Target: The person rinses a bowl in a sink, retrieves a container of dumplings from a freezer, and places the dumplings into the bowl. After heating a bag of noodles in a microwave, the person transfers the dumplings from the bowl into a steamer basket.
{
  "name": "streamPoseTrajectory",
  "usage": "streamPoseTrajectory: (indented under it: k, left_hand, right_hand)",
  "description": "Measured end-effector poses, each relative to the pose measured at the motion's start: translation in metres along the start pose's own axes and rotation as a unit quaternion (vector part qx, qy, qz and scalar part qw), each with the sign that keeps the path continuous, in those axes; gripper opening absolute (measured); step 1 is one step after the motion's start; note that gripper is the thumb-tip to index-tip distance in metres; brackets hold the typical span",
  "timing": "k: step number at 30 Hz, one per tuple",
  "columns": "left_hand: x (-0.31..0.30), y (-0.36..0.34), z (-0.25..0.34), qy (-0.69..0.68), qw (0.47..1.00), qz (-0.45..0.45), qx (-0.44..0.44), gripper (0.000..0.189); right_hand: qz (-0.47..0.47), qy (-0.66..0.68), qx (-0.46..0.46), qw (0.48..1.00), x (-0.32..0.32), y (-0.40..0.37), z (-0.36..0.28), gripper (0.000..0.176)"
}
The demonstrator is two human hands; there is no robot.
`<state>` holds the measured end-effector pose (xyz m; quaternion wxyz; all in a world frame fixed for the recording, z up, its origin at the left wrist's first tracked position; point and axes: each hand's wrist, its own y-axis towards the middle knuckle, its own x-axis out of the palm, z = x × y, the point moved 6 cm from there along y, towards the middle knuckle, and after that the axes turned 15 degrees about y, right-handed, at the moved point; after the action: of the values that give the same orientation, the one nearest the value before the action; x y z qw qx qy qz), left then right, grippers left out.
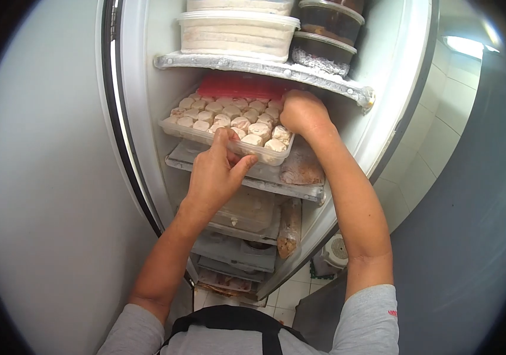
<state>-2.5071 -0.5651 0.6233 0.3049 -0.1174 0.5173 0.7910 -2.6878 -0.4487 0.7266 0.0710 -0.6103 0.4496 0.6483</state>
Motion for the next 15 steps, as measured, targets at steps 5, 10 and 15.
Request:
streamPoseTrajectory:
  k: [5, 10, 15]
  left_hand:
    - [0.001, 0.0, -0.003, -0.005, 1.0, -0.007, -0.002, 0.046]
    - [0.002, -0.001, -0.003, -0.01, 1.0, -0.01, -0.001, 0.046]
    - [0.002, 0.0, -0.002, -0.008, 1.0, -0.007, -0.006, 0.047]
  right_hand:
    - [0.062, 0.076, -0.057, 0.994, 0.008, 0.013, 0.009, 0.035]
    - [0.017, 0.133, -0.049, 0.99, 0.018, 0.04, 0.017, 0.038]
    - [-0.006, 0.095, -0.057, 0.994, 0.018, 0.056, 0.007, 0.045]
